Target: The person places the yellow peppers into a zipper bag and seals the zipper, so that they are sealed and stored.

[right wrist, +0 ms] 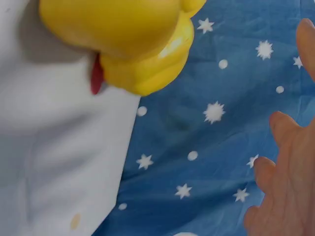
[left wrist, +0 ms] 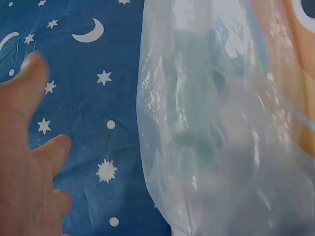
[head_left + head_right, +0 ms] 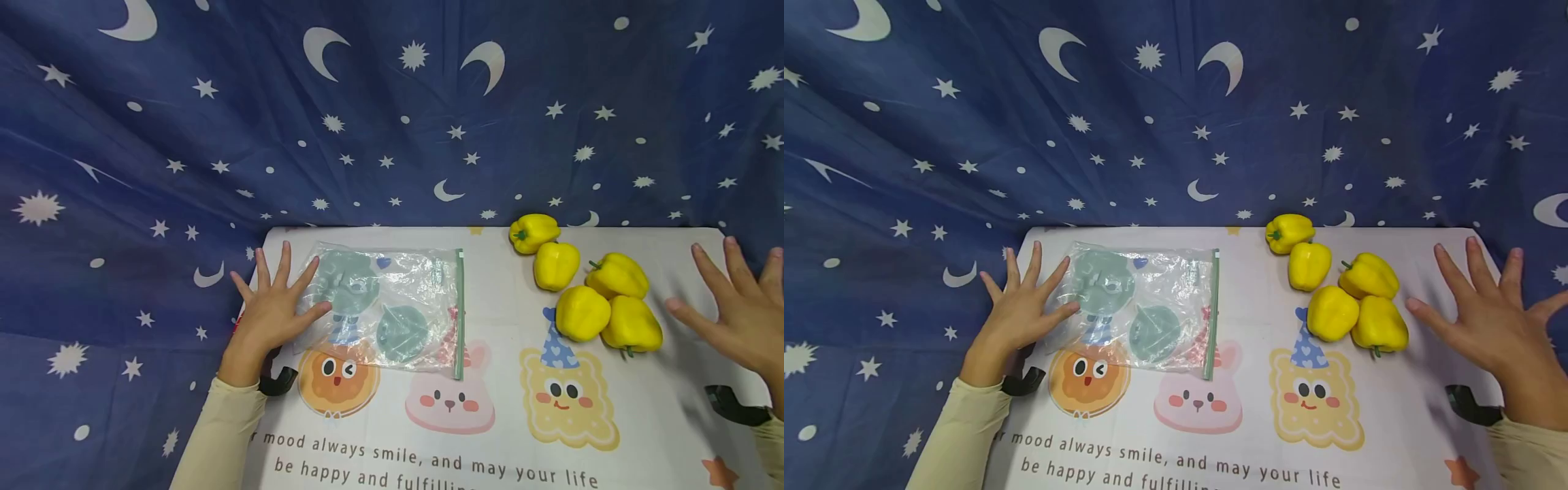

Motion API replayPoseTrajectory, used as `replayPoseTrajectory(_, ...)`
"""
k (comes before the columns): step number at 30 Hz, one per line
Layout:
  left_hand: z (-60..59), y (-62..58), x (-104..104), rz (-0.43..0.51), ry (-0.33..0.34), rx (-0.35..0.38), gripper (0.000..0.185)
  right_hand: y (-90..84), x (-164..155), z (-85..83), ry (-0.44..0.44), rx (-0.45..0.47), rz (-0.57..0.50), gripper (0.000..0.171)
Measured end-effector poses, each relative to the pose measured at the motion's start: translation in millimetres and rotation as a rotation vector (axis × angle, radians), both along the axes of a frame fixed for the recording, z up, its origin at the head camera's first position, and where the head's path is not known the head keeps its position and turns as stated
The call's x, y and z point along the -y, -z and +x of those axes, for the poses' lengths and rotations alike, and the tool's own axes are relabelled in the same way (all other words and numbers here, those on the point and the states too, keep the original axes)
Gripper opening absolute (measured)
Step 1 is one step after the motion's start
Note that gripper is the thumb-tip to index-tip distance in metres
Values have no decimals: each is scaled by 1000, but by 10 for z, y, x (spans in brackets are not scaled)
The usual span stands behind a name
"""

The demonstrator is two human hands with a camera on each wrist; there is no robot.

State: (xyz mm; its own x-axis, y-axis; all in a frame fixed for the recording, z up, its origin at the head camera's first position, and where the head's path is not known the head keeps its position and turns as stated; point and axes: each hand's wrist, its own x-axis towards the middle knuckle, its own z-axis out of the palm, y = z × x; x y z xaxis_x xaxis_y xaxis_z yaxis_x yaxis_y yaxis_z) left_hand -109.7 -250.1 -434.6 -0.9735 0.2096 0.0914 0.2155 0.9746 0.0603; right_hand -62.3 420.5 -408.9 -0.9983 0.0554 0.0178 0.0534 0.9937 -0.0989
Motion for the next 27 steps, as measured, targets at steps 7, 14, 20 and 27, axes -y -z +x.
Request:
replayPoseTrajectory(7, -14, -55, -190, 50, 32, -26, 71, -84, 372, -99, -56, 19, 18, 97)
replayPoseTrajectory(14, -44, -73, -590, 150, 106, -72, 63, -74, 951, -224, -243, -22, -79, 91)
replayPoseTrajectory(20, -50, 16, -1008, 273, 171, -86, 56, 27, 1367, -299, -378, -54, -144, 88)
replayPoseTrajectory(27, -54, 227, -1427, 452, 244, -35, 54, 253, 1799, -365, -457, -33, -140, 90)
